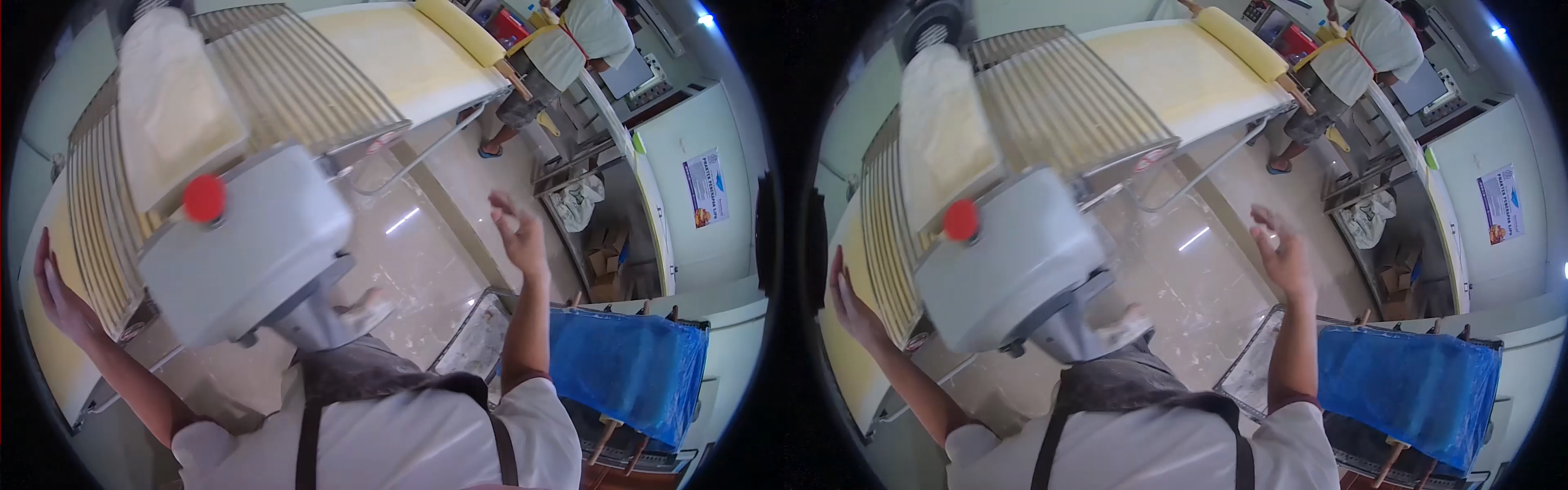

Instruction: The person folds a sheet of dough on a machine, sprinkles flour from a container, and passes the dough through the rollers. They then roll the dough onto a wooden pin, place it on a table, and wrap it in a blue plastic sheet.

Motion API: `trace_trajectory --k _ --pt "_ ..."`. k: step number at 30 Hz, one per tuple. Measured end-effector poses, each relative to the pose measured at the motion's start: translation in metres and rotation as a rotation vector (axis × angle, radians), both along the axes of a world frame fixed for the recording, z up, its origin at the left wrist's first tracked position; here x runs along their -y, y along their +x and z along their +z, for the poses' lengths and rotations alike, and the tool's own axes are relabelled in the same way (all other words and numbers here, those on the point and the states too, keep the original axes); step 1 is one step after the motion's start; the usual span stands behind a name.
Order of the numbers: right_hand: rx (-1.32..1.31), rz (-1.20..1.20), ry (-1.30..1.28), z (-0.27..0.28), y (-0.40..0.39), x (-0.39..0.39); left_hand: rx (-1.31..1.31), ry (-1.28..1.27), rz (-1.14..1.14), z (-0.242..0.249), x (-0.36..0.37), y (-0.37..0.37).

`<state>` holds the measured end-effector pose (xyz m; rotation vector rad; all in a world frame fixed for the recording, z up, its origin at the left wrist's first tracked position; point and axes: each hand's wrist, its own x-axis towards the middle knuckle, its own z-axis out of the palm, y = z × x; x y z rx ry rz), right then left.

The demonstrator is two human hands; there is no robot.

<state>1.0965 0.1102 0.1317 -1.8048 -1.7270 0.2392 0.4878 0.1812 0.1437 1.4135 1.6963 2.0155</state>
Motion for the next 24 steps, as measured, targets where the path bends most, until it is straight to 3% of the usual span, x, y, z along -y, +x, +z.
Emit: trace_trajectory --k 4,7,9,12,16,18,20,22,24 --pt "-0.126 -0.227 -0.177 -0.123 0.123 0.048 -0.199 -0.103 -0.236 0.006 0.022 0.079" --pt "-0.241 -0.294 -0.363 -0.173 0.157 0.057 -0.203 -0.189 -0.130 0.028 0.037 0.139" --pt "-0.336 -0.245 -0.368 -0.183 0.169 0.032 -0.417 -0.306 -0.027 0.037 0.047 0.156" --pt "-0.177 -0.088 -0.444 -0.158 0.214 -0.055 -0.497 -0.434 0.156 0.042 0.040 0.212" --pt "-0.006 -0.002 -0.206 -0.079 0.285 -0.198 -0.369 -0.500 0.280 0.030 0.012 0.282" --pt "0.088 0.108 -0.051 -0.042 0.336 -0.280 -0.499 -0.617 0.442 0.011 0.014 0.265" --pt "-0.100 0.114 0.007 0.000 0.365 -0.373 -0.592 -0.601 0.566 0.001 0.009 0.289" --pt "0.187 0.236 0.171 0.037 0.395 -0.475 -0.705 -0.598 0.682 0.006 -0.012 0.331" --pt "0.151 0.249 0.141 0.053 0.418 -0.572 -0.686 -0.713 0.787 0.006 -0.020 0.340"
